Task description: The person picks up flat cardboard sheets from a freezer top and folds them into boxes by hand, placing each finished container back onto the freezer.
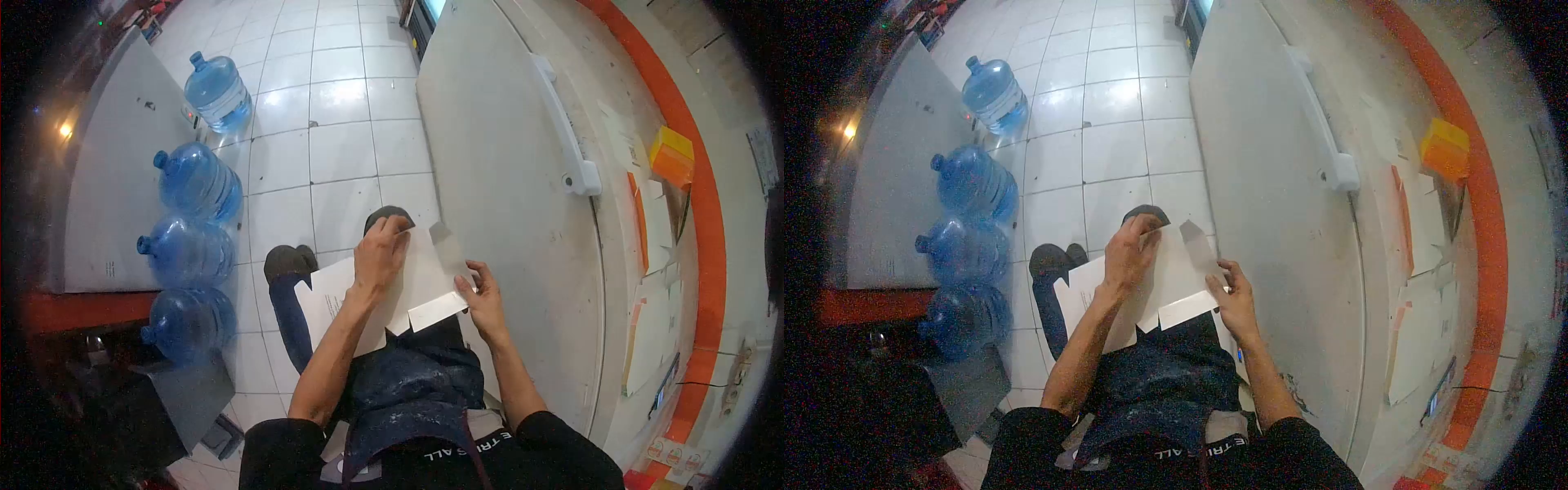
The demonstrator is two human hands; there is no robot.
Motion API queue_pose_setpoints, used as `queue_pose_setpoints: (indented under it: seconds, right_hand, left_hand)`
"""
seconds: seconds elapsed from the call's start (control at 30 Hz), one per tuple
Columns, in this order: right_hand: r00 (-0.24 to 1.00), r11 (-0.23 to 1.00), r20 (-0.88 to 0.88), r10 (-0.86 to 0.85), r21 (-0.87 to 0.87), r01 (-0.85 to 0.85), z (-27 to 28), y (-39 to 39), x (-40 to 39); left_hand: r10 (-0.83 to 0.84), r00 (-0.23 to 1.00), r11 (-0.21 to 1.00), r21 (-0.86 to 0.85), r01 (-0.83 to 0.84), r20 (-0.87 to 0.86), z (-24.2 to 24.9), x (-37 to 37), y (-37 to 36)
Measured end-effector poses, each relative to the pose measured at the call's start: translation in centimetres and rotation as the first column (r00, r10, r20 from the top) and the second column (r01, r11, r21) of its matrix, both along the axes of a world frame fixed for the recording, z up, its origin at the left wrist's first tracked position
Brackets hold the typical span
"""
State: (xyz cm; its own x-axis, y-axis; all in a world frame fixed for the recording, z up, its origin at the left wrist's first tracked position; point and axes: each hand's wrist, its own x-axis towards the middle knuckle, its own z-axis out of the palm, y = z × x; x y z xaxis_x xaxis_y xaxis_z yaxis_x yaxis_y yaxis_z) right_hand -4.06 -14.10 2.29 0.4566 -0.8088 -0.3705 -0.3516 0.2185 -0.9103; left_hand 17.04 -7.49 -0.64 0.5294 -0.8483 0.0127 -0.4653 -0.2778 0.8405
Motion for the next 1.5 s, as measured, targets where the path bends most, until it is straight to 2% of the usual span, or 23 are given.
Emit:
queue_pose_setpoints:
  seconds: [0.1, 0.17, 0.3, 0.37, 0.43, 0.47, 0.53, 0.57, 0.63, 0.67, 0.73, 0.8, 0.83, 0.87, 0.9, 0.97, 1.03, 1.07, 1.1, 1.2, 1.27, 1.43, 1.5]
  right_hand:
    - [0.999, 0.997, -0.009, 0.044, -0.068, -0.045, -0.9, 0.0, -0.2]
    - [0.998, 0.992, -0.009, 0.060, -0.107, -0.061, -1.2, -0.3, -0.3]
    - [0.996, 0.997, 0.045, 0.075, -0.008, -0.075, 1.0, -0.7, 0.7]
    - [0.997, 0.997, 0.050, 0.058, 0.057, -0.061, 2.2, -0.6, 0.6]
    - [0.957, 0.989, 0.259, 0.135, 0.024, -0.146, 2.4, -0.4, 0.0]
    - [0.957, 0.989, 0.255, 0.135, 0.027, -0.146, 2.3, -0.6, -0.6]
    - [0.863, 0.925, 0.339, 0.374, -0.067, -0.374, 1.8, -1.2, -2.1]
    - [0.862, 0.924, 0.340, 0.376, -0.069, -0.376, 1.4, -1.4, -2.2]
    - [0.942, 0.957, 0.169, 0.289, -0.007, -0.292, 0.9, -1.7, -2.7]
    - [0.944, 0.957, 0.165, 0.287, -0.004, -0.290, 0.8, -1.8, -2.5]
    - [0.975, 0.975, 0.007, 0.222, -0.036, -0.221, 0.3, -2.1, -1.6]
    - [0.971, 0.969, -0.057, 0.232, -0.072, -0.236, 1.1, -1.4, -0.2]
    - [0.964, 0.961, -0.121, 0.237, -0.115, -0.251, 1.4, -1.0, 0.7]
    - [0.982, 0.945, -0.013, 0.188, -0.269, -0.185, 1.1, -0.3, 1.8]
    - [0.981, 0.944, -0.011, 0.192, -0.272, -0.187, 1.5, 0.0, 2.1]
    - [0.974, 0.927, -0.078, 0.210, -0.300, -0.224, 2.7, 0.5, 2.6]
    - [0.973, 0.940, -0.052, 0.223, -0.255, -0.229, 1.5, 0.0, 2.1]
    - [0.980, 0.969, 0.010, 0.197, -0.154, -0.193, 0.0, -0.4, 1.5]
    - [0.984, 0.986, 0.068, 0.163, -0.051, -0.160, -0.4, -0.6, 1.3]
    - [0.988, 0.992, 0.082, 0.128, 0.003, -0.129, -0.7, -0.6, 0.7]
    - [0.987, 0.990, 0.078, 0.141, -0.016, -0.140, -0.5, -0.5, 0.7]
    - [0.983, 0.978, 0.055, 0.173, -0.131, -0.164, -0.6, -0.4, 0.4]
    - [0.987, 0.989, 0.061, 0.147, -0.008, -0.147, -0.4, -0.4, 0.3]
  left_hand:
    - [0.061, 0.998, 0.997, -0.053, -0.061, -0.016, 0.5, 0.1, 0.4]
    - [-0.103, 0.969, 0.983, -0.129, 0.134, 0.226, 1.1, 0.3, 0.6]
    - [-0.155, 0.969, 0.976, -0.124, 0.181, 0.192, 0.6, 0.1, 0.3]
    - [-0.107, 0.969, 0.985, -0.105, 0.134, 0.224, -0.3, -0.1, 0.2]
    - [-0.087, 0.977, 0.990, -0.091, 0.106, 0.196, -0.8, -0.6, 0.3]
    - [-0.060, 0.981, 0.994, -0.081, 0.076, 0.187, -0.8, -0.6, 0.3]
    - [-0.040, 0.987, 0.996, -0.076, 0.053, 0.157, -0.6, -0.9, 0.4]
    - [-0.022, 0.991, 0.997, -0.076, 0.032, 0.129, -0.5, -0.9, 0.5]
    - [-0.036, 0.985, 0.991, -0.118, 0.056, 0.171, -1.0, -0.9, 0.4]
    - [-0.047, 0.976, 0.985, -0.154, 0.080, 0.211, -1.1, -1.1, 0.5]
    - [-0.054, 0.968, 0.981, -0.167, 0.097, 0.247, -1.4, -1.3, 0.8]
    - [-0.058, 0.955, 0.976, -0.185, 0.116, 0.291, -1.5, -1.3, 1.1]
    - [-0.055, 0.960, 0.970, -0.213, 0.116, 0.274, -1.5, -1.2, 1.1]
    - [-0.050, 0.966, 0.964, -0.241, 0.114, 0.255, -1.4, -1.1, 1.0]
    - [-0.047, 0.965, 0.964, -0.243, 0.112, 0.258, -1.4, -1.1, 1.0]
    - [0.043, 0.993, 0.963, -0.261, -0.070, -0.109, -1.4, -0.8, 1.0]
    - [0.079, 0.980, 0.973, -0.199, -0.116, -0.182, -1.2, -0.1, 1.2]
    - [0.113, 0.961, 0.979, -0.135, -0.151, -0.253, -1.0, 0.2, 1.2]
    - [0.114, 0.961, 0.979, -0.138, -0.152, -0.254, -1.0, 0.2, 1.2]
    - [0.110, 0.960, 0.979, -0.137, -0.149, -0.257, -0.3, 0.1, 1.1]
    - [0.006, 0.984, 0.993, -0.121, 0.016, 0.178, 0.4, 0.0, 1.3]
    - [-0.095, 0.962, 0.992, -0.056, 0.113, 0.255, -0.1, 0.3, 0.4]
    - [-0.130, 0.960, 0.989, -0.042, 0.145, 0.250, -0.4, 0.3, 0.0]
